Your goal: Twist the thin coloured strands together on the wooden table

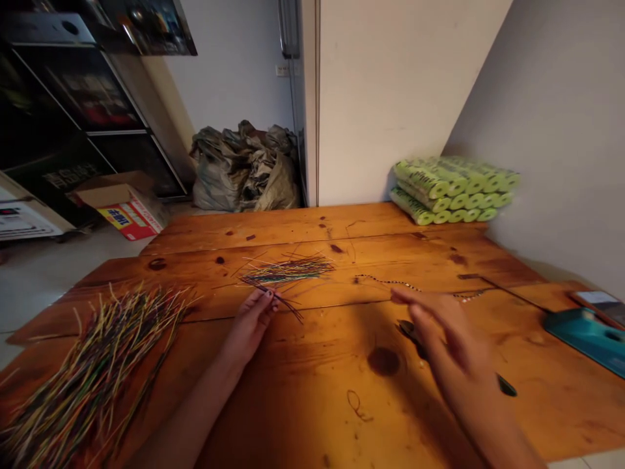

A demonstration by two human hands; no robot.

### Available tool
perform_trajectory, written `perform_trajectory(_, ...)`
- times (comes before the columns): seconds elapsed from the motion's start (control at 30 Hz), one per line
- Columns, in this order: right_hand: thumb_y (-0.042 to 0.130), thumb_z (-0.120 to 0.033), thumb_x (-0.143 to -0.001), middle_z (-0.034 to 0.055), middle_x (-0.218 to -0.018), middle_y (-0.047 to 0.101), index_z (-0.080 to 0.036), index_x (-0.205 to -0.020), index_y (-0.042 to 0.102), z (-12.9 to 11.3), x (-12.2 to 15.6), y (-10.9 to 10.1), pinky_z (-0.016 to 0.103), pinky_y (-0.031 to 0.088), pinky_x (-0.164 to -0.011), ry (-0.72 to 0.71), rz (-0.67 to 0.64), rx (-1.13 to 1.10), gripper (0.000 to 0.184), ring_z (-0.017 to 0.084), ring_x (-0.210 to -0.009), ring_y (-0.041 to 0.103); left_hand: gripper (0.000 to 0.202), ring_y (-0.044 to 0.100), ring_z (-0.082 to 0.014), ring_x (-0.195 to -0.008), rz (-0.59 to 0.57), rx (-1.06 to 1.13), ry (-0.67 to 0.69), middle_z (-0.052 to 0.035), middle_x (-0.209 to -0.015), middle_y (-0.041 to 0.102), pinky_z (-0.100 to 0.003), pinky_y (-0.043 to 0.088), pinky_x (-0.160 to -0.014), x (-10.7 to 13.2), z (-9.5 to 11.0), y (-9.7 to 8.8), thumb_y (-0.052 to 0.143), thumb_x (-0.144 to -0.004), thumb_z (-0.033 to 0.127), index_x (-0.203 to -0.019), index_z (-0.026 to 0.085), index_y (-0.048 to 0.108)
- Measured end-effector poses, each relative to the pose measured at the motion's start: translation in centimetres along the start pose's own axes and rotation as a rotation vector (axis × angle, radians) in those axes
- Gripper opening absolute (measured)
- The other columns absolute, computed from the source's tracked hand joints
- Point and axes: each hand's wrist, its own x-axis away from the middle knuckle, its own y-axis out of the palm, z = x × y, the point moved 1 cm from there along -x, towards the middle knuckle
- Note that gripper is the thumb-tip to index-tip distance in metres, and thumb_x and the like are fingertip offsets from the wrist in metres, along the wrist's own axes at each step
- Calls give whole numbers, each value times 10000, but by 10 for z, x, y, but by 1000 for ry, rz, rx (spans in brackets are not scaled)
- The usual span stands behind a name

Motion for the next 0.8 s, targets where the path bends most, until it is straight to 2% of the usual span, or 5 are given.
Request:
perform_trajectory(0.1,490,-345,-821,59,-1209,552,-298,-1153,555,41,45,18,457,417,-930,-201,-234,244,341,280,-1134,484,176,578,-54,-618,-8,7,1,4,-681,656,-134,437,-582,0,-1,0,736,-617,255,-717,143,642)
perform_trajectory(0.2,503,-351,-814,66,-1363,420,-266,-1307,411,64,69,30,472,386,-983,-273,-313,395,509,290,-1259,356,195,580,-58,-608,-6,9,-2,-2,-687,659,-142,439,-572,-1,-2,-1,744,-599,260,-710,141,637)
perform_trajectory(0.3,486,-379,-820,55,-1408,364,-244,-1367,312,67,71,33,484,353,-1014,-285,-347,475,590,285,-1306,274,205,587,-67,-610,13,10,-9,-8,-696,661,-150,438,-559,-2,-2,-2,745,-592,271,-707,144,632)
perform_trajectory(0.6,452,-379,-843,45,-1408,355,-208,-1371,303,65,73,35,447,373,-1012,-299,-398,574,575,250,-1293,309,191,576,-57,-609,-8,-13,-11,6,-676,645,-141,438,-573,0,-3,-3,734,-612,256,-726,142,632)
perform_trajectory(0.8,441,-380,-852,-2,-1378,395,-289,-1376,249,63,69,38,486,387,-979,-334,-403,585,566,257,-1282,325,201,573,-62,-597,-47,-75,-10,1,-688,650,-155,437,-576,1,-3,-1,731,-613,270,-726,142,626)
